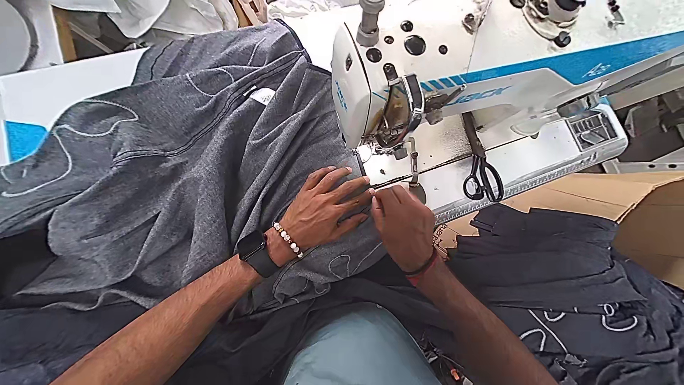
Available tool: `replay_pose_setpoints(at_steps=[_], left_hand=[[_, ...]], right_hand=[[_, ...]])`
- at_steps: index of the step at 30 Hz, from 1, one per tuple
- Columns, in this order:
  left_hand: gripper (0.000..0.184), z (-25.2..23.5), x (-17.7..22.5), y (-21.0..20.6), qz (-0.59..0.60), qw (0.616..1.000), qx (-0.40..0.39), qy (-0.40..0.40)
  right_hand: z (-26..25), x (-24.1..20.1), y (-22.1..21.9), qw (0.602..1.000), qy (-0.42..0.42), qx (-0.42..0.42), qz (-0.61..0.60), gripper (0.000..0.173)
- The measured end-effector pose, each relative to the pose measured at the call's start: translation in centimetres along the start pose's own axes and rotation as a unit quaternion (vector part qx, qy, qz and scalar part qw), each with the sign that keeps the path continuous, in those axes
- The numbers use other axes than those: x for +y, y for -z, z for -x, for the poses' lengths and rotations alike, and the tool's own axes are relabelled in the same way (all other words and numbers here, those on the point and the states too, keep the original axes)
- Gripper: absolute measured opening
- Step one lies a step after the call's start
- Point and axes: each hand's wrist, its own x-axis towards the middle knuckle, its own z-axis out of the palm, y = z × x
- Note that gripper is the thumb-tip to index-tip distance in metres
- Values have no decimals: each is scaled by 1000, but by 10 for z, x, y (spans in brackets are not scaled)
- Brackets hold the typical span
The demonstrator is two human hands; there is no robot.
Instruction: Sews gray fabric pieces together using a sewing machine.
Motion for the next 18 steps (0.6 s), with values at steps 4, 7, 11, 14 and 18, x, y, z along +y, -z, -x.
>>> replay_pose_setpoints(at_steps=[4,7,11,14,18], left_hand=[[41,-1,0,1,-8,1000,4,-3],[42,-2,1,1,-8,1000,9,-6],[42,-2,1,2,-8,1000,6,-5],[42,-3,1,2,-13,1000,4,-5],[43,-2,1,3,-17,1000,10,-3]], right_hand=[[12,20,5,985,-89,-54,-134,19],[23,24,7,980,-95,-51,-169,26],[15,24,10,971,-125,-49,-196,35],[7,25,11,962,-160,-91,-199,22],[10,18,7,979,-123,-75,-145,17]])
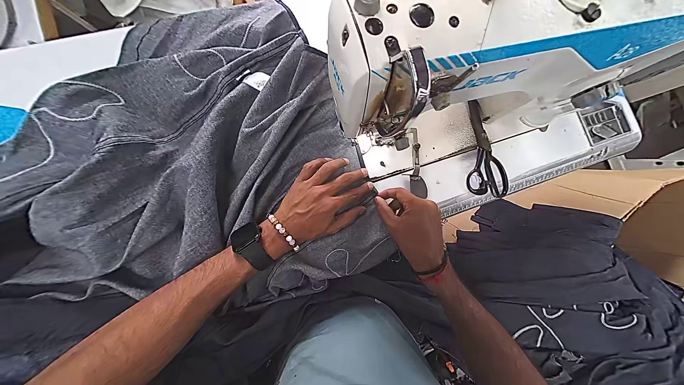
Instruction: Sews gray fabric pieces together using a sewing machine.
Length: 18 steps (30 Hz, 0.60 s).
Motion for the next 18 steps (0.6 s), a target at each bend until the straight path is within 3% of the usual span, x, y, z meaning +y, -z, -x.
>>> replay_pose_setpoints(at_steps=[7,18], left_hand=[[47,0,0,-1,-11,1000,-1,9],[38,-2,-5,1,-4,1000,-10,16]], right_hand=[[20,5,-7,978,168,51,111,28],[22,3,-2,964,189,-3,186,41]])
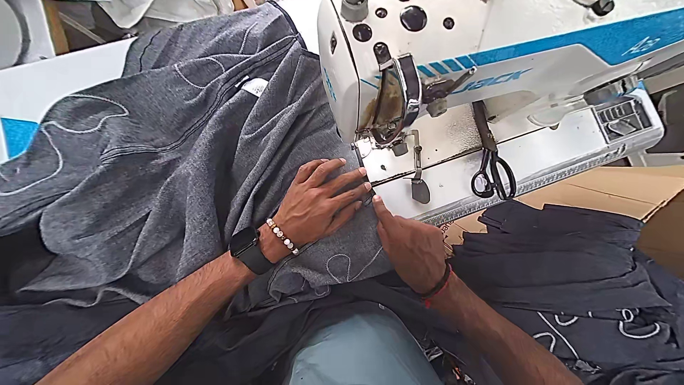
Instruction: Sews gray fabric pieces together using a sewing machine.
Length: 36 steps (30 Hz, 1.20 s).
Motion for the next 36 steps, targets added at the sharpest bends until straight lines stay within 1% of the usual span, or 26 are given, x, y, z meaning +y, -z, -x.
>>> replay_pose_setpoints(at_steps=[4,9,11,16,18,19,20,21,22,23,24,25,26,27,28,30,32,33,34,35,36], left_hand=[[39,-11,-16,4,-8,1000,-2,14],[38,-22,-48,7,-20,1000,4,-1],[35,-28,-65,10,-11,999,15,-34],[30,-44,-108,19,-5,991,42,-124],[31,-49,-118,22,-14,989,35,-143],[31,-50,-116,26,-28,989,22,-141],[30,-48,-105,33,-49,992,4,-119],[27,-43,-82,42,-82,994,-20,-75],[25,-36,-53,51,-115,992,-48,-10],[30,-23,-20,52,-131,986,-75,71],[46,-6,8,49,-145,972,-102,151],[67,13,27,43,-153,956,-127,215],[85,32,33,38,-140,945,-147,256],[96,51,24,34,-108,947,-147,262],[99,64,4,33,-94,957,-135,238],[92,71,-48,43,-83,972,-139,168],[83,63,-89,59,-87,974,-179,107],[79,54,-101,70,-102,970,-198,93],[75,43,-101,79,-115,966,-216,86],[68,29,-92,86,-117,965,-222,81],[58,13,-75,90,-99,969,-211,81]], right_hand=[[-26,1,-4,1000,-4,-4,12,41],[-58,-2,-4,1000,-14,-19,18,40],[-70,-3,-5,1000,-21,-9,21,38],[-92,-13,-7,999,-35,-21,21,36],[-93,-17,-9,999,-44,-18,19,33],[-92,-19,-11,999,-50,-5,14,34],[-89,-20,-15,998,-56,12,10,34],[-87,-21,-18,998,-62,33,8,34],[-85,-21,-22,996,-72,54,6,36],[-82,-21,-24,994,-84,65,5,34],[-78,-21,-25,993,-94,73,2,33],[-78,-20,-25,992,-101,77,-1,31],[-78,-19,-25,991,-110,78,-4,28],[-78,-19,-24,990,-121,73,-7,26],[-79,-18,-23,989,-130,69,-12,26],[-81,-15,-19,988,-140,59,-19,25],[-80,-14,-15,989,-139,46,-33,27],[-81,-13,-15,988,-139,51,-38,28],[-79,-13,-17,987,-142,61,-46,28],[-79,-12,-18,985,-147,71,-54,29],[-78,-11,-20,983,-150,79,-66,30]])
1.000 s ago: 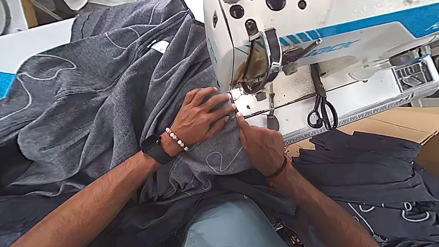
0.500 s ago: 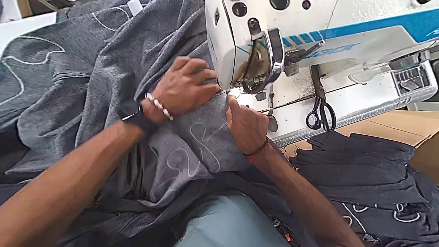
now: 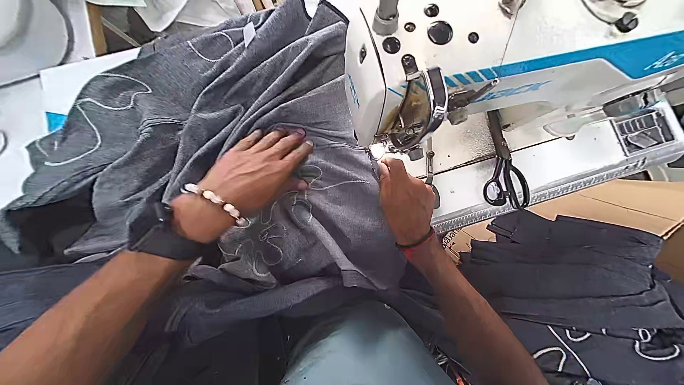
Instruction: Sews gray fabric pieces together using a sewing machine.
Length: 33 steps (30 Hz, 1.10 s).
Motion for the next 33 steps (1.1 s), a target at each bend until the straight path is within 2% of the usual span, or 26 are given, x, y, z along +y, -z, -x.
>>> replay_pose_setpoints(at_steps=[2,5,9,16,19,20,21,23,25,27,29,31,32,33], left_hand=[[33,-17,43,9,90,993,72,4],[30,-37,74,-15,199,969,147,21],[35,-41,72,-46,126,977,171,-9],[46,-47,52,-46,61,985,162,-24],[44,-33,71,-28,14,989,146,26],[45,-19,85,-22,21,988,139,71],[54,1,100,-20,35,984,121,122],[87,40,110,-31,63,976,70,197],[106,72,85,-59,58,980,64,177],[111,82,32,-69,36,995,68,71],[112,74,-22,-57,9,999,38,-3],[111,61,-49,-26,-71,997,-16,12],[110,53,-42,-4,-99,993,-57,38],[97,42,-22,15,-100,989,-86,68]], right_hand=[[3,3,2,1000,6,-6,-22,31],[9,3,1,998,56,4,-13,30],[13,-2,6,995,81,-35,35,32],[1,-9,3,992,61,-67,85,40],[2,-10,-3,993,62,-34,94,41],[7,-8,-6,994,72,-5,86,40],[15,-5,-8,993,84,17,82,40],[30,0,-6,991,95,23,86,43],[39,3,-5,993,88,11,77,42],[43,4,-6,994,74,-8,83,46],[48,1,-8,994,65,-20,87,58],[47,-2,-10,994,63,-21,91,67],[47,-2,-11,993,61,-24,95,69],[47,-2,-10,993,60,-28,96,70]])
